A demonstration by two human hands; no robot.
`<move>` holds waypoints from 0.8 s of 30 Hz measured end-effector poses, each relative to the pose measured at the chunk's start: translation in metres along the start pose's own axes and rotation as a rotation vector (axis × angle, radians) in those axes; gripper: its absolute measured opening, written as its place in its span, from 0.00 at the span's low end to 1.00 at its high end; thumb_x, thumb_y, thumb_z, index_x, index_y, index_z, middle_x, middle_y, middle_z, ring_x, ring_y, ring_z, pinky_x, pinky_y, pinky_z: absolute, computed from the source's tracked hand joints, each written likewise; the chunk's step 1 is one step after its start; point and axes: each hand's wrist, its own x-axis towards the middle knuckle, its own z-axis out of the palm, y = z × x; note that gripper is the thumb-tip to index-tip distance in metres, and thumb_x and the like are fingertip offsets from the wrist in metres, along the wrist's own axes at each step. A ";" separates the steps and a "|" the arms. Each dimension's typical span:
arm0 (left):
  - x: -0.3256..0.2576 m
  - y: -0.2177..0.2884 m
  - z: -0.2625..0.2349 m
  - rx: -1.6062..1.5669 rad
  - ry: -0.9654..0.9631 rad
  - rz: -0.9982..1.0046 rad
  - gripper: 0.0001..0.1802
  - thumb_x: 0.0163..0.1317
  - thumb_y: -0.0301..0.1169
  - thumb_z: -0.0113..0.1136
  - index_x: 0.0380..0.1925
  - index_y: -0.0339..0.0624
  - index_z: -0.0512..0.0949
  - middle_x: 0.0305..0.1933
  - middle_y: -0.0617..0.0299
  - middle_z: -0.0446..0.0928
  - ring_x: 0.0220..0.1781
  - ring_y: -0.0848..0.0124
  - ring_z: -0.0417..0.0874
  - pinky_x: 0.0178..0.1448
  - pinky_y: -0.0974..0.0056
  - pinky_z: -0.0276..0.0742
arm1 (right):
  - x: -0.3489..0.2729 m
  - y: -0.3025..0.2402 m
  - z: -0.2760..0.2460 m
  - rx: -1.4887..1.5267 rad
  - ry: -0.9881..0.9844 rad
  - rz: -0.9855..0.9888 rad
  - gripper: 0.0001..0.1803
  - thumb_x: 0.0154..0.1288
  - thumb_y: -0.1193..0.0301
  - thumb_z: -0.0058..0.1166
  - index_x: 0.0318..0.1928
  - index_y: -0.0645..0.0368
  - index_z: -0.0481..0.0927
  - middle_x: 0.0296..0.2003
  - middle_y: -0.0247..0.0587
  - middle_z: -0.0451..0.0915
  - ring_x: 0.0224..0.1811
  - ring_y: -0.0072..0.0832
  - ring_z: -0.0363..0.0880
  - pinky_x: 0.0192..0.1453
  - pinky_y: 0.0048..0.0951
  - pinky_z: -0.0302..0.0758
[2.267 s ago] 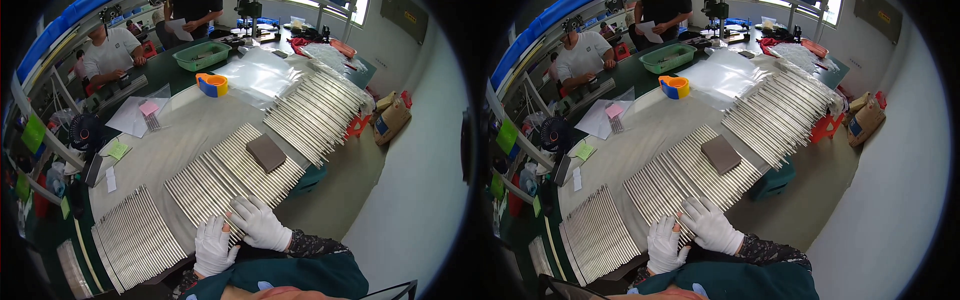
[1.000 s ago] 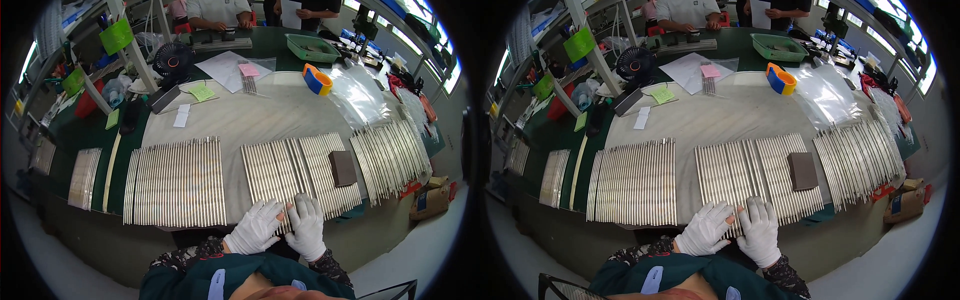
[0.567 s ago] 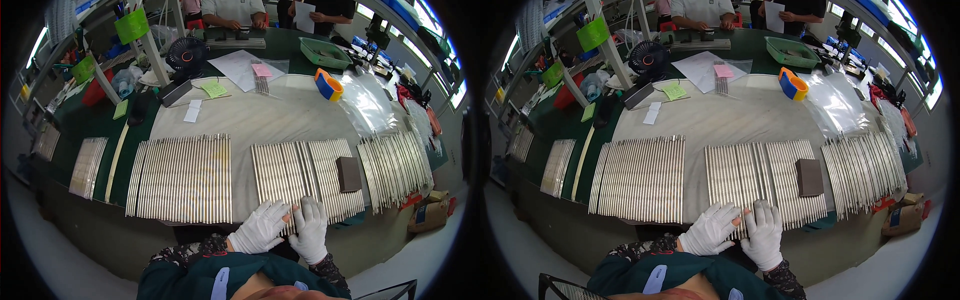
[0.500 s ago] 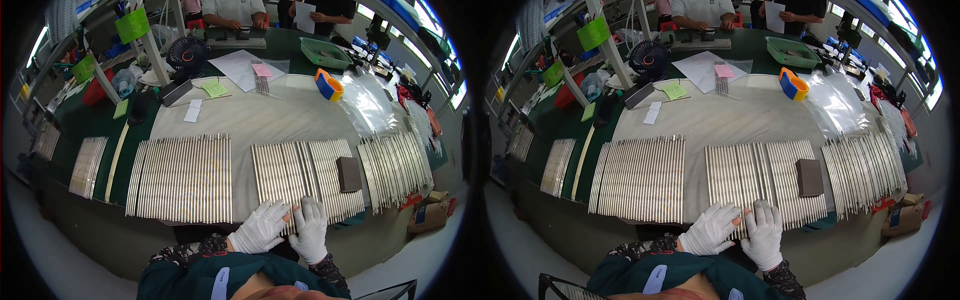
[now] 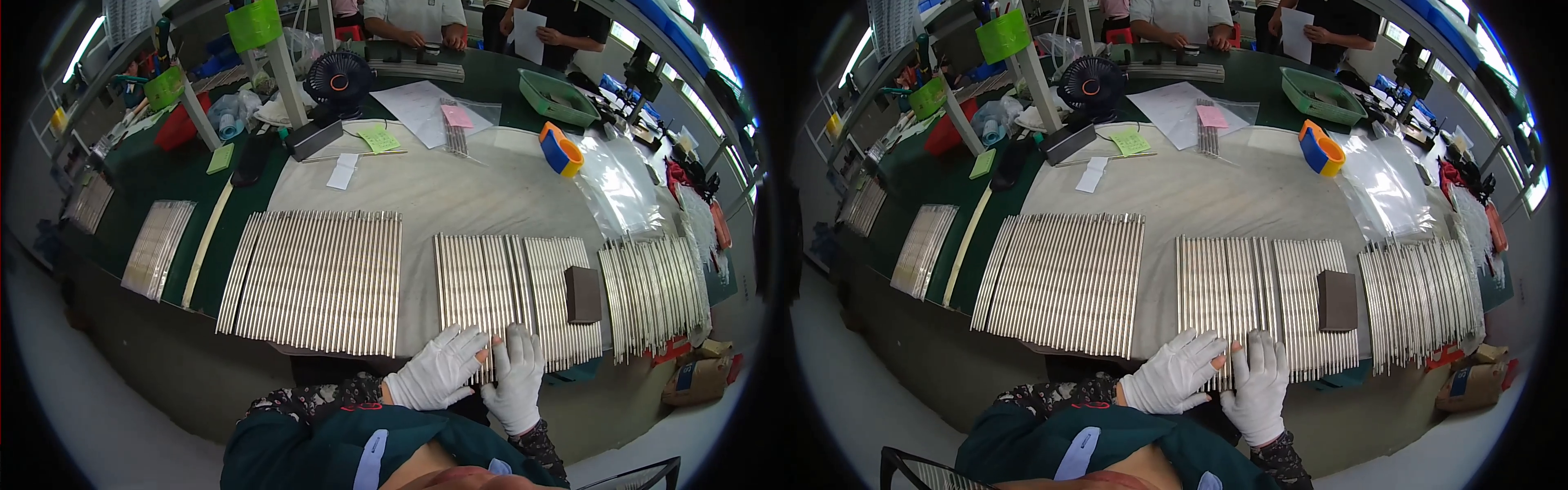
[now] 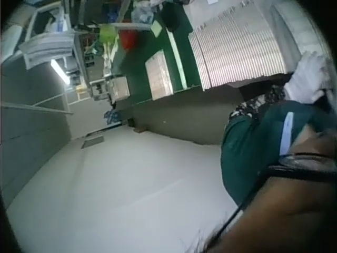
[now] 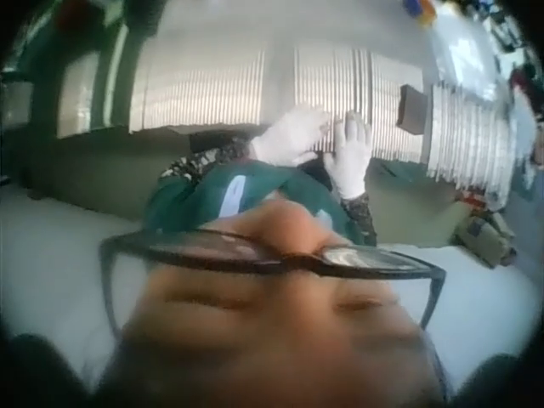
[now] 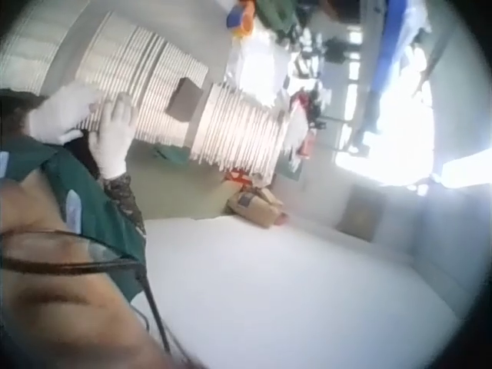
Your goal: The person sands metal rods with a sanding block on a workbench, then organizes them into plastic bags while wearing gloves.
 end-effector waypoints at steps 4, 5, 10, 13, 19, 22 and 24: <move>0.001 0.003 -0.007 0.004 0.016 0.026 0.41 0.46 0.42 0.69 0.58 0.32 0.67 0.64 0.39 0.64 0.68 0.47 0.64 0.71 0.45 0.57 | 0.000 0.000 -0.002 -0.002 -0.018 0.006 0.36 0.37 0.73 0.55 0.55 0.65 0.69 0.57 0.59 0.67 0.62 0.55 0.65 0.68 0.56 0.59; 0.000 0.004 -0.010 -0.005 0.001 0.043 0.42 0.46 0.43 0.69 0.59 0.32 0.66 0.65 0.40 0.63 0.68 0.48 0.64 0.71 0.44 0.57 | 0.000 0.001 -0.003 -0.002 -0.026 -0.007 0.36 0.38 0.73 0.56 0.56 0.65 0.68 0.57 0.60 0.67 0.62 0.56 0.64 0.68 0.56 0.59; -0.008 0.002 -0.021 -0.015 0.006 0.130 0.45 0.46 0.44 0.69 0.62 0.34 0.63 0.68 0.43 0.61 0.68 0.50 0.64 0.71 0.43 0.57 | 0.001 0.000 -0.011 0.004 -0.069 -0.038 0.37 0.38 0.72 0.59 0.56 0.66 0.68 0.57 0.62 0.66 0.62 0.57 0.64 0.68 0.57 0.59; -0.017 -0.003 -0.034 0.050 0.095 0.191 0.50 0.47 0.43 0.68 0.67 0.35 0.54 0.67 0.42 0.62 0.67 0.50 0.67 0.68 0.41 0.60 | 0.003 0.000 -0.019 0.006 -0.112 -0.057 0.39 0.38 0.70 0.64 0.56 0.66 0.68 0.58 0.62 0.65 0.62 0.57 0.64 0.68 0.57 0.60; -0.049 -0.014 -0.079 0.229 0.086 -0.015 0.51 0.43 0.42 0.71 0.66 0.36 0.58 0.66 0.45 0.65 0.67 0.52 0.68 0.69 0.44 0.61 | 0.011 0.010 -0.059 0.130 -0.129 -0.161 0.41 0.36 0.69 0.69 0.57 0.59 0.70 0.57 0.53 0.69 0.62 0.52 0.66 0.65 0.51 0.64; -0.063 -0.027 -0.098 0.262 0.053 -0.215 0.45 0.43 0.43 0.71 0.61 0.37 0.66 0.65 0.46 0.65 0.68 0.51 0.66 0.71 0.47 0.57 | 0.021 0.009 -0.096 0.239 0.152 -0.312 0.35 0.44 0.63 0.67 0.55 0.58 0.73 0.46 0.46 0.78 0.42 0.44 0.77 0.48 0.44 0.75; -0.062 -0.034 -0.105 0.275 -0.038 -0.289 0.46 0.43 0.45 0.71 0.63 0.39 0.65 0.67 0.46 0.63 0.70 0.50 0.63 0.71 0.47 0.55 | 0.026 0.003 -0.133 0.448 0.238 -0.509 0.25 0.65 0.61 0.51 0.60 0.54 0.70 0.36 0.37 0.81 0.31 0.38 0.77 0.36 0.37 0.74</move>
